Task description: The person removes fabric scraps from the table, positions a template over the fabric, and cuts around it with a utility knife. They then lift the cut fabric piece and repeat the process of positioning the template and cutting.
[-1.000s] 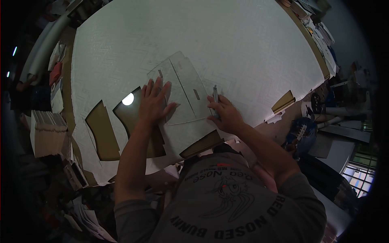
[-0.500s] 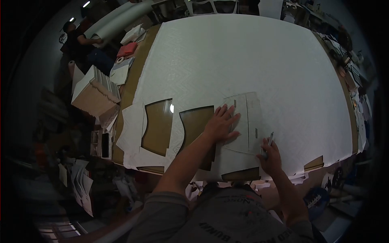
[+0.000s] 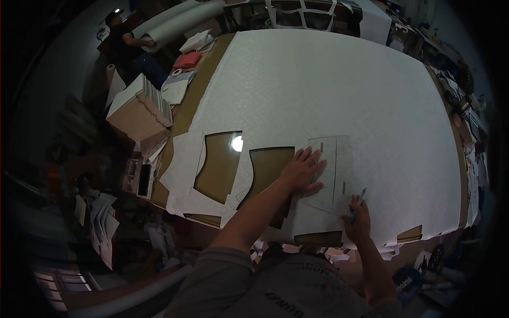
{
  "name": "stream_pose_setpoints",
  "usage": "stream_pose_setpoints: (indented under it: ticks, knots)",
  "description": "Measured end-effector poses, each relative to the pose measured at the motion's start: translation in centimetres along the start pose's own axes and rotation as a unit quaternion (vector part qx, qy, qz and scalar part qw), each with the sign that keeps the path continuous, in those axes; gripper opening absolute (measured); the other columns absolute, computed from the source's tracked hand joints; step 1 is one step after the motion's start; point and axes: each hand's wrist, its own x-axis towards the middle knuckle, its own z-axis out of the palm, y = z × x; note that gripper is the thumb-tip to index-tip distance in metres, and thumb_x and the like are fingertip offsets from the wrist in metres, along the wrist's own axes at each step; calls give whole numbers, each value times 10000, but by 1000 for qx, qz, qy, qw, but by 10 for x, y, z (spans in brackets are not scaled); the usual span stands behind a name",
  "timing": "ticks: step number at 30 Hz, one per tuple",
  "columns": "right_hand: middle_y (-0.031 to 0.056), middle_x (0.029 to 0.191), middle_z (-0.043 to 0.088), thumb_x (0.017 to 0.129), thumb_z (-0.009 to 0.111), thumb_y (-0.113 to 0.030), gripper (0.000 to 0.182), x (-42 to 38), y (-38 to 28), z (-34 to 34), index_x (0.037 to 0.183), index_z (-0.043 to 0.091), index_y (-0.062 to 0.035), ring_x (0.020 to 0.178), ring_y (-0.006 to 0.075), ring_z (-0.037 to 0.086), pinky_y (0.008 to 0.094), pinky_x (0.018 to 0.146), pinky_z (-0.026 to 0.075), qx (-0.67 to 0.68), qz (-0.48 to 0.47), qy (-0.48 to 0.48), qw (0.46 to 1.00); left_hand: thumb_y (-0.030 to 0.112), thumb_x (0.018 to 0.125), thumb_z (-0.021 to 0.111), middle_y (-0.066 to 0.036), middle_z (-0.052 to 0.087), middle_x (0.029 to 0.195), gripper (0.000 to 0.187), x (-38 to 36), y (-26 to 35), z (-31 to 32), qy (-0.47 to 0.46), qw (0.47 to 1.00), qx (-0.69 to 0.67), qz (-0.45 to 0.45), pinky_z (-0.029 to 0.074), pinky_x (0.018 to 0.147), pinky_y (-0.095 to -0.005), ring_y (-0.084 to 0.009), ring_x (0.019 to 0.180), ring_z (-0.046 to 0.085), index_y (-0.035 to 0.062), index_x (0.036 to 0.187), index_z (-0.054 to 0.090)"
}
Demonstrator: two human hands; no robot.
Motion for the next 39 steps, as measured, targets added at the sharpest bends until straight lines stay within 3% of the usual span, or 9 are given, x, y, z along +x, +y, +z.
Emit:
stream_pose_setpoints:
  ticks: [9,31,39]
  knots:
    - [202,1457,617,771,862,-96,531,1,2,1,1211,565,-69,1373,475,509,540,1129,431,-7,-14,6,1000,595,890,704,-219,381,1637,772,1,0,2,1,1000,1,1,245,1246,-594,-492,1487,352,166,1509,537]
    - [227,1456,608,762,850,-69,523,4,-3,-2,1204,571,-55,1367,461,520,520,1124,432,-3,-8,3,1000,635,879,695,-196,383,1647,788,3,1,-3,-14,1000,-2,-18,237,1259,-574,-462,1512,330,195,1515,543]
    - [196,1464,609,770,869,-132,528,2,-1,0,1201,567,-83,1330,460,526,531,1100,446,-8,-9,9,1000,640,877,693,-195,383,1648,789,2,1,-2,-6,1000,-2,-15,237,1262,-569,-467,1508,337,189,1509,549]
